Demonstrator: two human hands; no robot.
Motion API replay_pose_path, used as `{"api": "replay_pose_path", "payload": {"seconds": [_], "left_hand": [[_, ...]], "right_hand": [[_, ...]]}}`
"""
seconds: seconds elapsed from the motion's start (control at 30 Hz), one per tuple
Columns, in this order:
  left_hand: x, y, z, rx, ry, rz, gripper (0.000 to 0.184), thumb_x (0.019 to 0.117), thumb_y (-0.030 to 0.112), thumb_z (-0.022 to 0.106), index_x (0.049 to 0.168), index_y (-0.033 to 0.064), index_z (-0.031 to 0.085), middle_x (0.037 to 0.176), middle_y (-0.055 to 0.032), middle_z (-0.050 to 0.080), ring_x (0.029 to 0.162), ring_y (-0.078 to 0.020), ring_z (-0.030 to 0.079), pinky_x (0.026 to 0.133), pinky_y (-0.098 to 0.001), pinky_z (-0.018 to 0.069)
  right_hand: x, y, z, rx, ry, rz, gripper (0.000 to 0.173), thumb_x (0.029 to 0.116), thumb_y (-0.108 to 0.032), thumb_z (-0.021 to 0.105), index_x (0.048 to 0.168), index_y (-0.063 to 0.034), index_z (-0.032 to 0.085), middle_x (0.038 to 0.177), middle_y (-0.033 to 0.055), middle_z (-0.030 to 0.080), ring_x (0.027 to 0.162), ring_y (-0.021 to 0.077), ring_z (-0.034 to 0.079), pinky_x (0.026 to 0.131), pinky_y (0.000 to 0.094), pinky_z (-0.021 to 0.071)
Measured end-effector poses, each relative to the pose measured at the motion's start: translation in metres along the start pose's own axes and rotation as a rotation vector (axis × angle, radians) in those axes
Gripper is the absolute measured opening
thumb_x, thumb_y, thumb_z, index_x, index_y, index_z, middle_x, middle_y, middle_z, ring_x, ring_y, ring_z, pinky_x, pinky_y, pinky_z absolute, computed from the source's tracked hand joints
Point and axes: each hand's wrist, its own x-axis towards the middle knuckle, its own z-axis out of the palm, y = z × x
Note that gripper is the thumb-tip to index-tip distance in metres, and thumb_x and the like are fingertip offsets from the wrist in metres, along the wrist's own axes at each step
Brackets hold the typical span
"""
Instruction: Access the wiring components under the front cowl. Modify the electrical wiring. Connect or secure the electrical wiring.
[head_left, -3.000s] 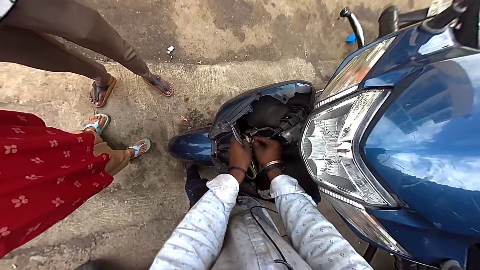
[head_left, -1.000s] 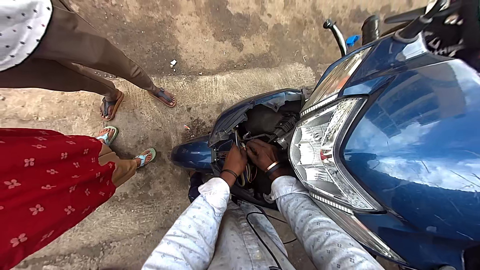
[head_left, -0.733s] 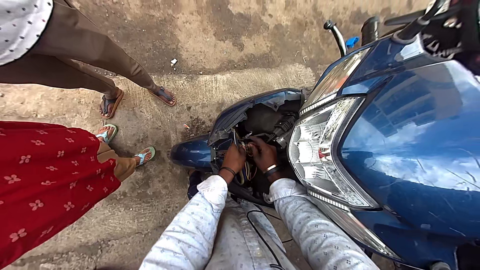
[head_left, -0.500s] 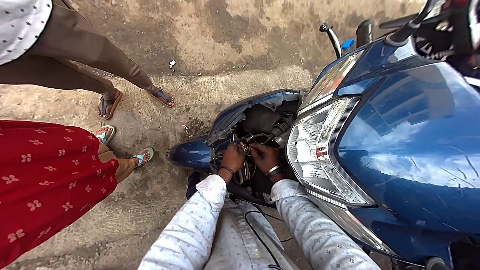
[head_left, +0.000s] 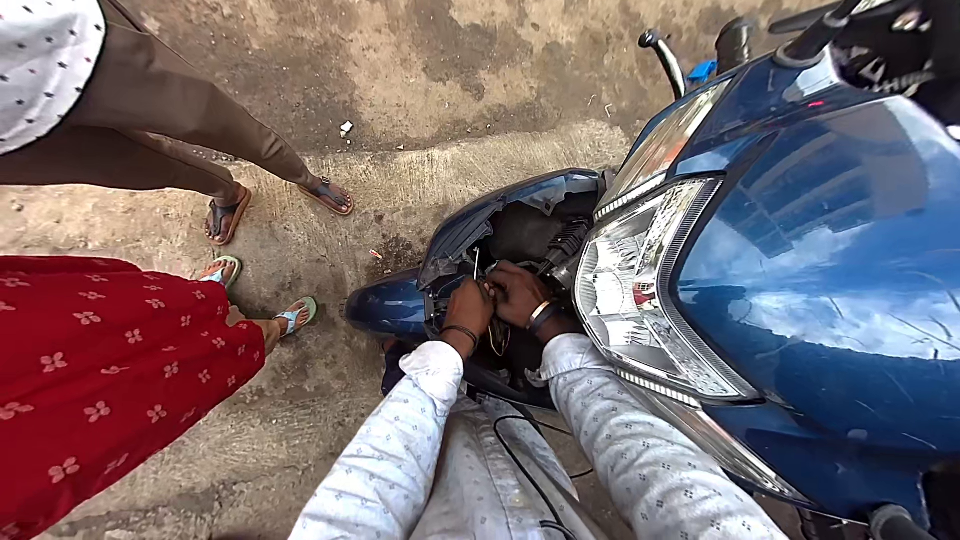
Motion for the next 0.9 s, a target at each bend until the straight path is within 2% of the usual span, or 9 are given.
{"api": "replay_pose_path", "payload": {"seconds": [0.07,0.13,0.27,0.33,0.4,0.5,0.6,0.8,0.9], "left_hand": [[0.0,0.002,0.0,0.027,0.027,0.007,0.036,0.111,0.024,0.042,0.128,-0.0045,0.056,0.117,-0.0258,0.067,0.113,-0.0382,0.067,0.098,-0.0545,0.0518],[0.002,0.004,-0.001,0.043,0.033,0.011,0.036,0.1111,0.024,0.042,0.128,-0.0055,0.056,0.117,-0.0263,0.067,0.113,-0.0389,0.067,0.099,-0.0548,0.0518],[0.009,0.002,-0.004,0.055,0.004,0.012,0.035,0.1105,0.021,0.042,0.132,-0.0041,0.054,0.119,-0.0262,0.066,0.114,-0.0393,0.067,0.099,-0.0552,0.0518],[0.012,0.0,-0.006,0.083,-0.01,0.029,0.037,0.1112,0.023,0.041,0.133,-0.0046,0.053,0.119,-0.0269,0.066,0.115,-0.0397,0.067,0.099,-0.0552,0.0518],[0.016,-0.006,-0.006,0.115,-0.012,0.109,0.038,0.1123,0.024,0.04,0.133,-0.0048,0.053,0.117,-0.0277,0.066,0.113,-0.0414,0.067,0.099,-0.0566,0.0511],[0.021,-0.02,-0.006,0.136,-0.002,0.277,0.035,0.112,0.021,0.042,0.136,-0.003,0.052,0.113,-0.0277,0.068,0.109,-0.0426,0.068,0.098,-0.057,0.0517],[0.025,-0.035,-0.005,0.149,0.007,0.414,0.035,0.1109,0.02,0.046,0.136,-0.0025,0.053,0.11,-0.0271,0.069,0.105,-0.0422,0.069,0.096,-0.0567,0.0528],[0.023,-0.03,-0.008,0.269,0.014,0.458,0.031,0.1106,0.02,0.046,0.127,-0.0022,0.061,0.109,-0.0251,0.069,0.106,-0.04,0.069,0.097,-0.0545,0.0529],[0.026,-0.027,-0.015,0.267,-0.05,0.492,0.032,0.1104,0.017,0.045,0.127,-0.0032,0.063,0.11,-0.0258,0.07,0.107,-0.0407,0.069,0.098,-0.0566,0.0517]], "right_hand": [[0.006,-0.002,0.002,-0.033,-0.08,0.058,0.018,0.081,-0.011,0.074,0.097,-0.0033,0.069,0.114,0.013,0.065,0.102,0.0306,0.066,0.086,0.0533,0.0553],[0.008,-0.002,0.0,-0.004,-0.119,0.097,0.019,0.0822,-0.011,0.074,0.098,-0.0025,0.068,0.112,0.0138,0.064,0.1,0.03,0.066,0.085,0.0521,0.0548],[0.003,0.001,-0.005,0.077,-0.111,0.077,0.018,0.0937,-0.003,0.066,0.111,0.0031,0.069,0.119,0.0202,0.065,0.109,0.0343,0.065,0.098,0.051,0.0522],[0.001,-0.001,-0.006,0.093,-0.1,0.082,0.02,0.0941,0.001,0.063,0.113,0.003,0.07,0.121,0.0204,0.066,0.112,0.0346,0.065,0.101,0.0507,0.0512],[-0.003,-0.001,-0.006,0.171,-0.019,0.086,0.025,0.0899,0.009,0.06,0.111,0.0049,0.073,0.118,0.0221,0.069,0.11,0.0356,0.067,0.1,0.0506,0.0507],[-0.003,0.004,-0.005,0.225,0.018,0.103,0.023,0.0967,0.005,0.057,0.112,0.0034,0.075,0.118,0.0213,0.071,0.113,0.0345,0.068,0.104,0.0497,0.0497],[-0.001,0.002,-0.004,0.206,0.034,0.129,0.027,0.0961,0.008,0.054,0.109,0.0021,0.076,0.117,0.0202,0.073,0.113,0.0344,0.068,0.103,0.0504,0.0495],[-0.003,-0.004,-0.008,0.184,0.025,0.243,0.022,0.1,-0.004,0.058,0.111,-0.0002,0.077,0.11,0.02,0.075,0.108,0.034,0.07,0.102,0.0522,0.0497],[-0.004,0.0,-0.002,0.272,0.064,0.255,0.024,0.0973,-0.002,0.061,0.119,0.0027,0.071,0.111,0.0185,0.075,0.106,0.0313,0.072,0.099,0.0516,0.0529]]}}
